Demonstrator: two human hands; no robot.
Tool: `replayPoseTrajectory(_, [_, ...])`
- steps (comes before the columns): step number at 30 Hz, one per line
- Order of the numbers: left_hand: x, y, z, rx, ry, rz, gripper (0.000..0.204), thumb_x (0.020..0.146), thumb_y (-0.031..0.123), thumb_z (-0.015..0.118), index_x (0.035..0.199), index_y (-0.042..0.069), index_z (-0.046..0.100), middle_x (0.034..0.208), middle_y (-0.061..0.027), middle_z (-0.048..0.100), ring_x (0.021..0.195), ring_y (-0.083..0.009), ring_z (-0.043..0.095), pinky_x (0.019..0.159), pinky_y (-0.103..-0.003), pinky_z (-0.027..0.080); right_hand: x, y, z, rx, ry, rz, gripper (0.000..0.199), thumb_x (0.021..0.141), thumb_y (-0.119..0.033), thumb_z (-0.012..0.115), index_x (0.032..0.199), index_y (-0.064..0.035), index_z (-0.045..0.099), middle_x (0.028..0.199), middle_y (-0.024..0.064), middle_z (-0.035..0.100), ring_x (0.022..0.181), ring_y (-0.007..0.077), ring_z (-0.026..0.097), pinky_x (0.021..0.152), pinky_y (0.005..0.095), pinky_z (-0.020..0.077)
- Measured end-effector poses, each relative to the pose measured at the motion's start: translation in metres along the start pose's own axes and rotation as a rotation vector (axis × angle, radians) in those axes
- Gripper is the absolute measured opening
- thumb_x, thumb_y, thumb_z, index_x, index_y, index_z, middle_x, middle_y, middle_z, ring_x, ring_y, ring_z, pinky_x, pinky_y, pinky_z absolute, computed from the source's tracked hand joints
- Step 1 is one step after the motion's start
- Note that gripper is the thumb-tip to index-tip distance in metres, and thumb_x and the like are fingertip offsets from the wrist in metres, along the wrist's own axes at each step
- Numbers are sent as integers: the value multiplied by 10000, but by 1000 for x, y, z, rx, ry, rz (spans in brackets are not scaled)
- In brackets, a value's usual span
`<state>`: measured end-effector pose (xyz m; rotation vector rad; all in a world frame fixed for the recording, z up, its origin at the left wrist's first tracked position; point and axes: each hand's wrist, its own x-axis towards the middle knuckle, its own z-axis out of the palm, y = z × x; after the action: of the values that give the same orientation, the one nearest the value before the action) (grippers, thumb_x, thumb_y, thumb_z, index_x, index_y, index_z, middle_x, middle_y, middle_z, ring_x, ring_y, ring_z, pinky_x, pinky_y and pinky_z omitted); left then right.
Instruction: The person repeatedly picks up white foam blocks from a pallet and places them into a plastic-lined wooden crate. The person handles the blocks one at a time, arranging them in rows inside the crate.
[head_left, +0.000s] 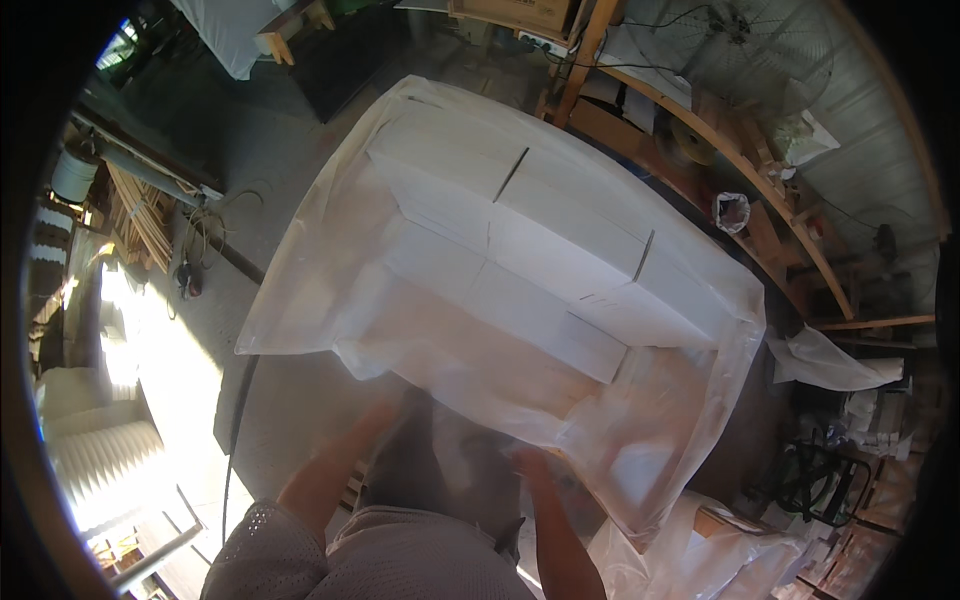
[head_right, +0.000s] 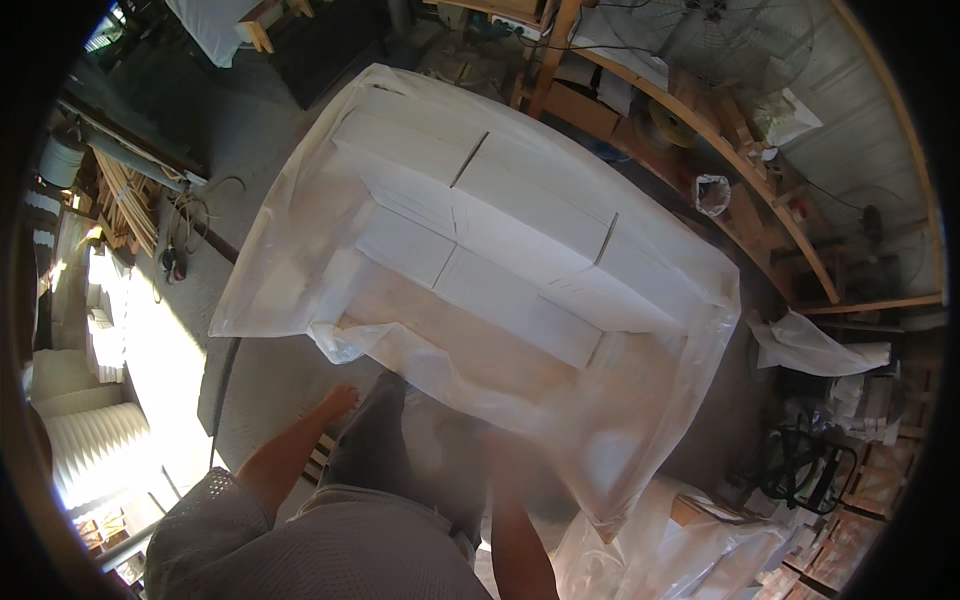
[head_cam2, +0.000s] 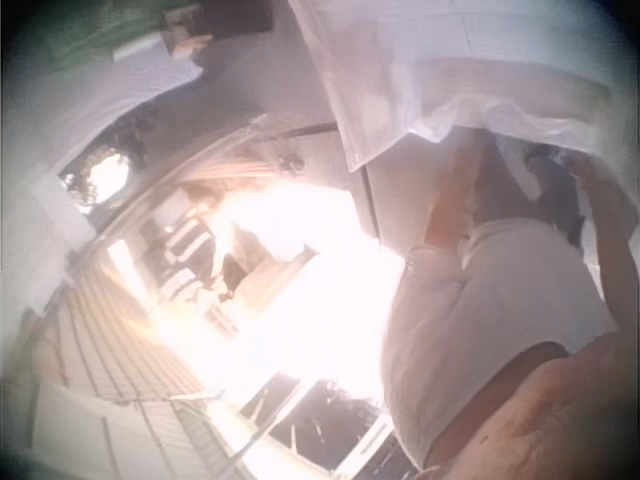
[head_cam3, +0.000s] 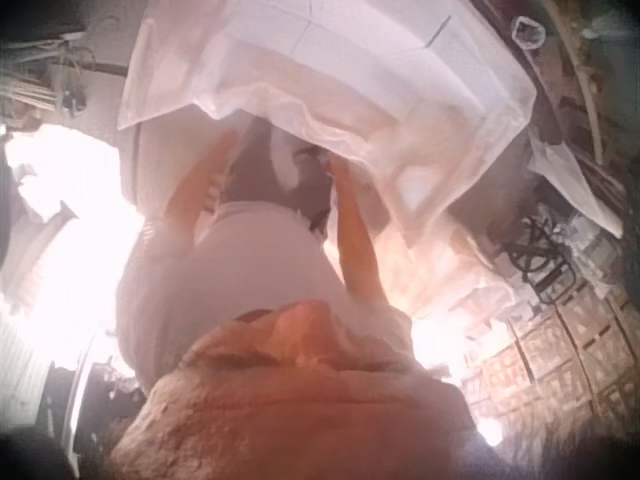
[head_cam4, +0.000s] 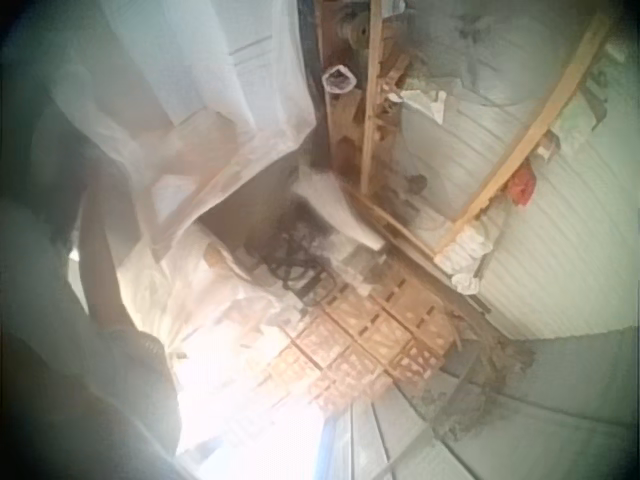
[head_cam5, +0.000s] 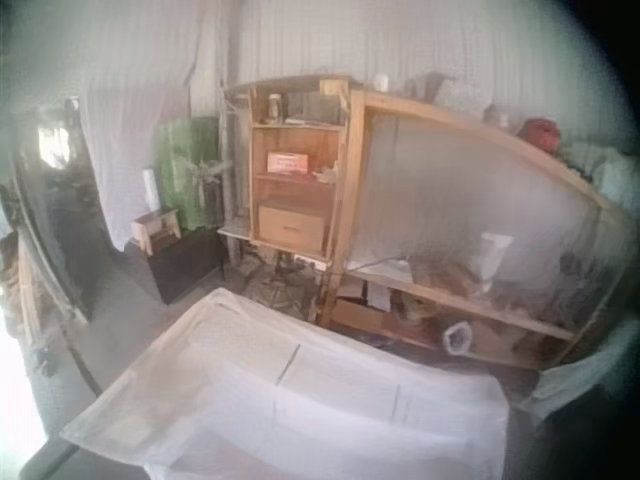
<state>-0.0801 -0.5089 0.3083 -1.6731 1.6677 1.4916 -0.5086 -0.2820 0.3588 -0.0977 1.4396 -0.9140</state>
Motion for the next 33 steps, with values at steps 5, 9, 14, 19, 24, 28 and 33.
replayPoseTrajectory(5, [-35,-19,-22,-101,-176,302,166,887,195,487,936,64,577,884,-102,626,737,-228,637,592,-343,518,-3,42,-5,-908,26,-390,255,902,-280,541,1022,-71,623,903,80,639,797,205,632,700,352,521])
replayPoseTrajectory(9, [-40,2,-34,419,-292,393,208,884,214,489,963,42,576,900,-113,637,717,-229,629,577,-361,507,-48,77,-35,-260,225,-298,257,897,-247,545,1073,-72,614,902,87,661,779,224,656,657,322,514])
replayPoseTrajectory(14, [1,69,-67,441,-300,397,263,872,215,487,1024,24,583,906,-124,635,729,-235,634,588,-363,491,-140,106,-55,593,379,-23,293,900,-266,544,1116,-73,591,909,104,676,733,221,676,560,314,514])
replayPoseTrajectory(19, [44,147,-123,117,-341,505,301,866,245,500,1060,25,566,881,-107,628,700,-236,632,594,-361,486,-204,138,55,621,827,186,324,905,-316,553,1070,-41,602,887,108,675,705,232,673,562,309,525])
replayPoseTrajectory(24, [51,229,-172,115,-241,136,284,882,275,498,1031,37,546,874,-112,622,681,-236,633,566,-368,492,-220,186,204,471,758,223,316,903,-320,564,993,-26,637,855,105,672,708,243,668,604,333,536])
replayPoseTrajectory(28, [55,253,-188,275,-284,101,295,886,290,511,1059,51,523,882,-125,622,670,-264,639,534,-380,500,-211,221,308,1161,796,230,302,901,-309,571,953,-23,655,838,93,672,704,238,664,605,347,537])
replayPoseTrajectory(33, [46,273,-156,375,-490,96,330,890,251,514,1144,44,478,922,-156,622,696,-291,648,539,-379,513,-184,269,385,-251,739,339,177,840,-215,609,896,-53,652,801,89,663,709,243,653,597,333,512])
